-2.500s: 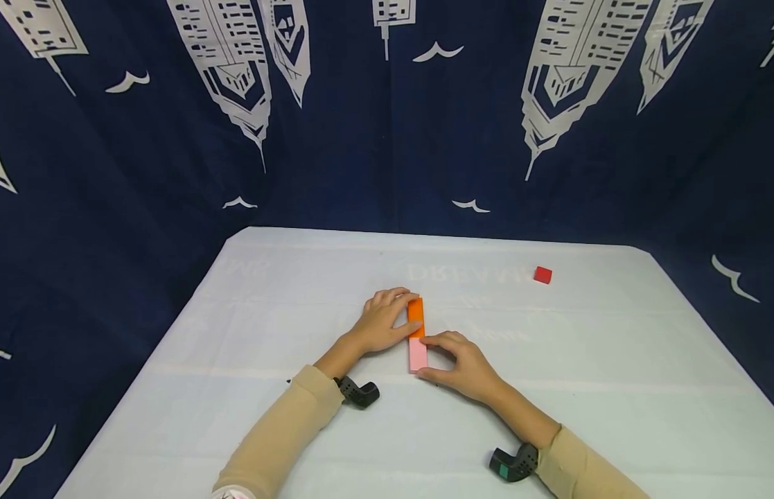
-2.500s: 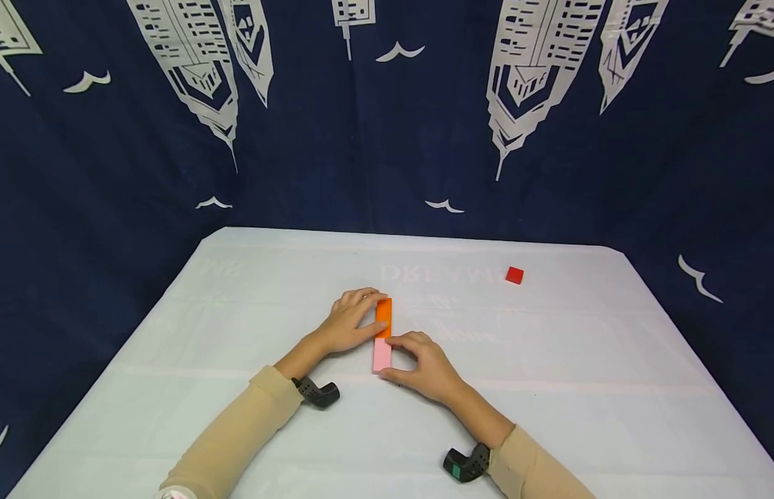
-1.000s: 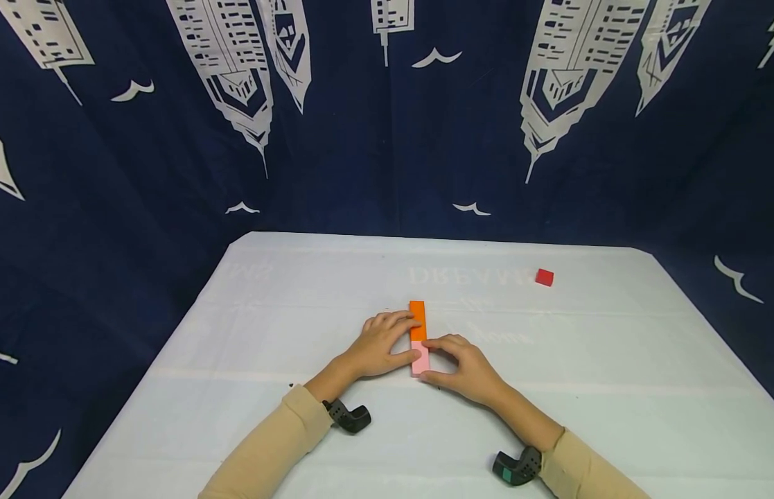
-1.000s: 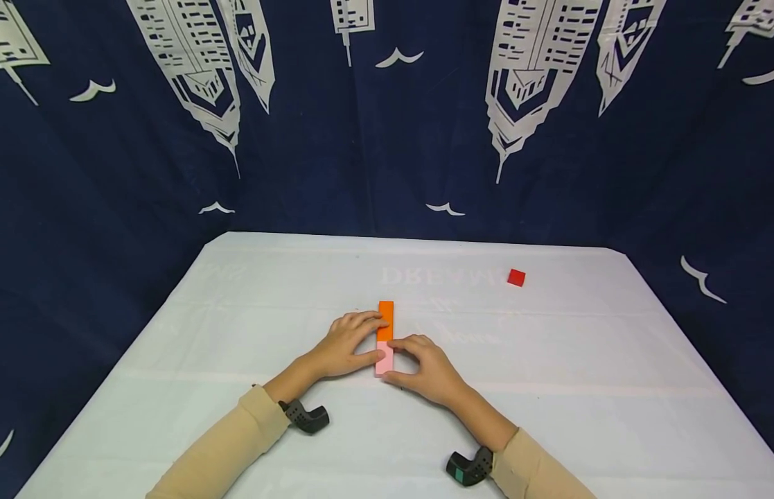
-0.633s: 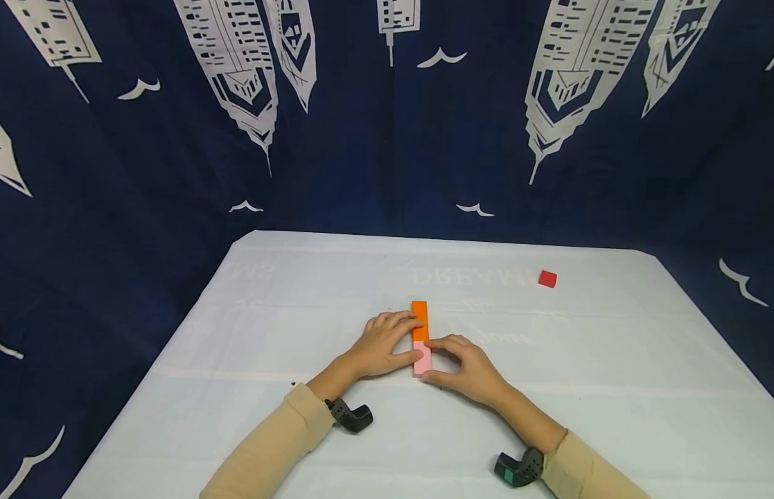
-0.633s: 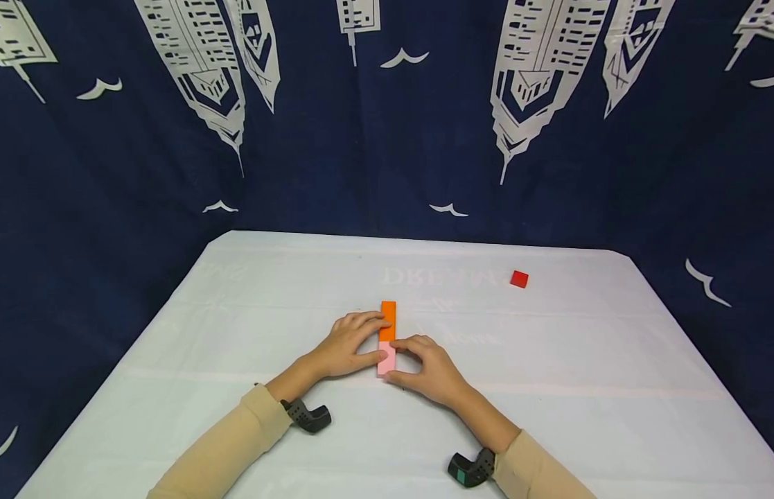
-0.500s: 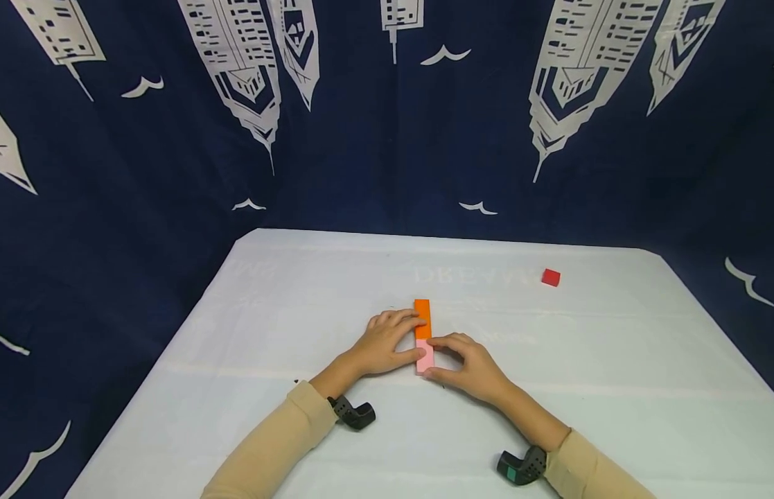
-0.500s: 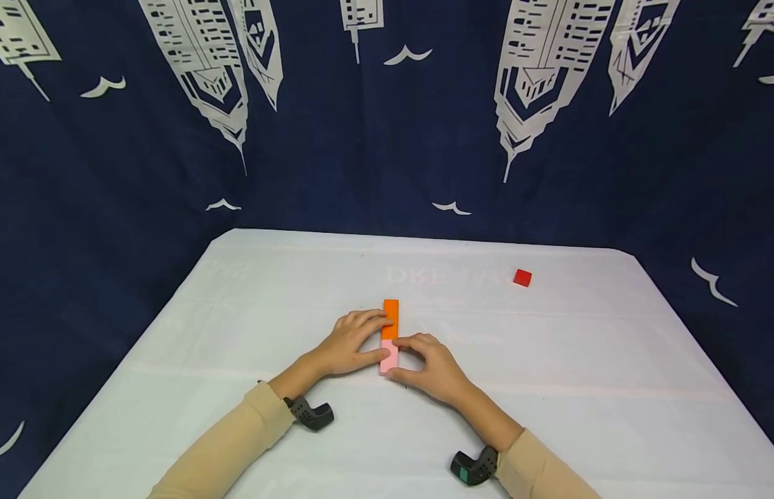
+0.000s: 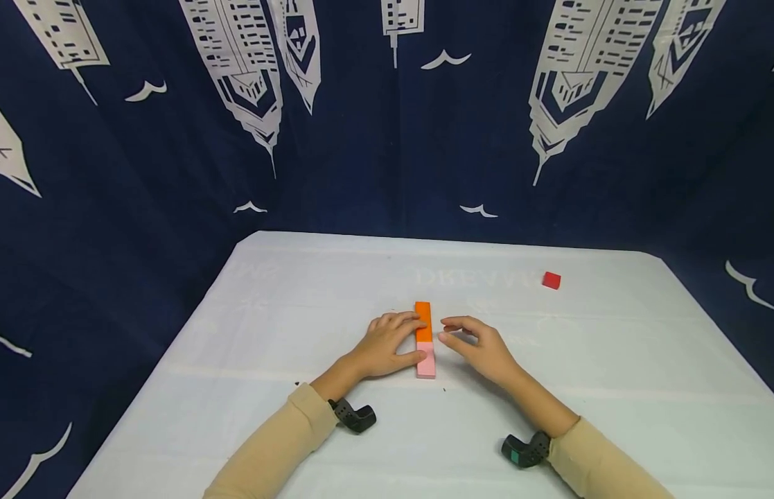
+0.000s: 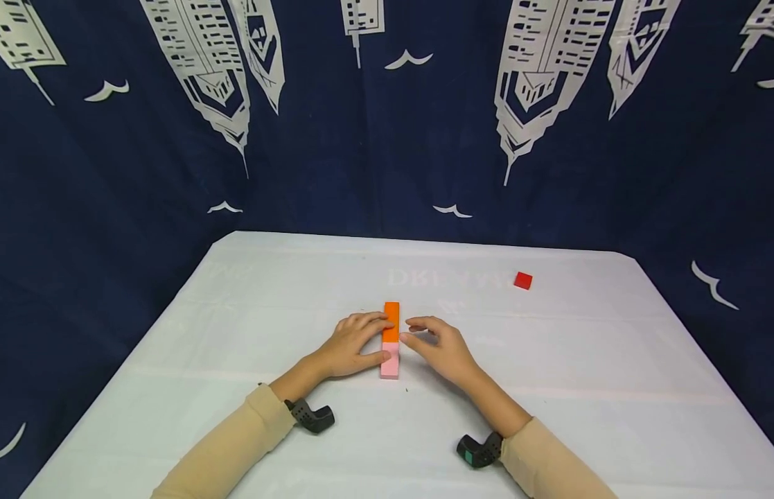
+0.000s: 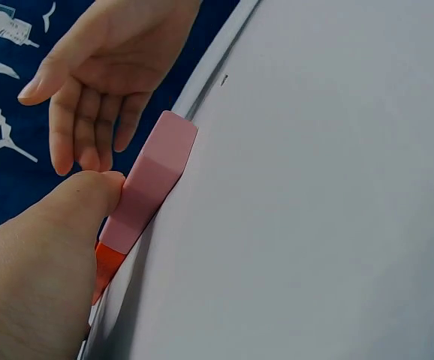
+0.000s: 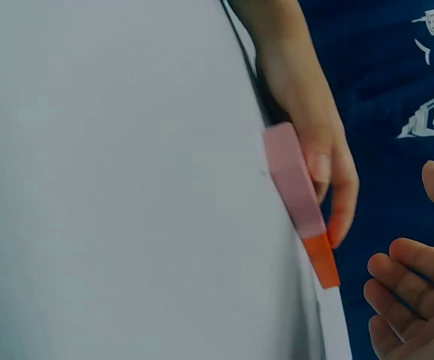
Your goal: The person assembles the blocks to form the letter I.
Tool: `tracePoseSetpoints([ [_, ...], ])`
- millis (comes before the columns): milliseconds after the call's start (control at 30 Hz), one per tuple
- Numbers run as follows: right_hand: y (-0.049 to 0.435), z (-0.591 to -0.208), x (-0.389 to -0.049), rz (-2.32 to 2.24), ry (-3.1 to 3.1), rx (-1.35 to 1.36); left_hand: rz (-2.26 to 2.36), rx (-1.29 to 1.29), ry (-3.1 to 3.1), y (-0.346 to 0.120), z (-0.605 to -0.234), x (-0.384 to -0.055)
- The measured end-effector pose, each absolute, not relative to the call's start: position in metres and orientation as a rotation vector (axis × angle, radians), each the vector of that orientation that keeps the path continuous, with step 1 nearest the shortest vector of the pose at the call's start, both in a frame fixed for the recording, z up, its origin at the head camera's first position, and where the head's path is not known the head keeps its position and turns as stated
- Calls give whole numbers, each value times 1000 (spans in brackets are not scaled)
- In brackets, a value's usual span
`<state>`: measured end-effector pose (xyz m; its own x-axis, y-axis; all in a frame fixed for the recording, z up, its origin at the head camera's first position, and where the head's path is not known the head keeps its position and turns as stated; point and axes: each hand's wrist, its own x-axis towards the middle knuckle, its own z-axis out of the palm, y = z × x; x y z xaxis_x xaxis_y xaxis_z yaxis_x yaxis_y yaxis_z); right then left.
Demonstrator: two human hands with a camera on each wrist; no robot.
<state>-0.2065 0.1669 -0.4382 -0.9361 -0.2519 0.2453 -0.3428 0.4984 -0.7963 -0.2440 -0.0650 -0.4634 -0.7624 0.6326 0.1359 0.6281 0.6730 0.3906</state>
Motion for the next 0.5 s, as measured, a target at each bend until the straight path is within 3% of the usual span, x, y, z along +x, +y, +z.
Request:
tracePoseSetpoints([
  [500, 193, -423, -234, 1301, -2689, 490, 675, 1077, 2864, -66, -464, -244],
])
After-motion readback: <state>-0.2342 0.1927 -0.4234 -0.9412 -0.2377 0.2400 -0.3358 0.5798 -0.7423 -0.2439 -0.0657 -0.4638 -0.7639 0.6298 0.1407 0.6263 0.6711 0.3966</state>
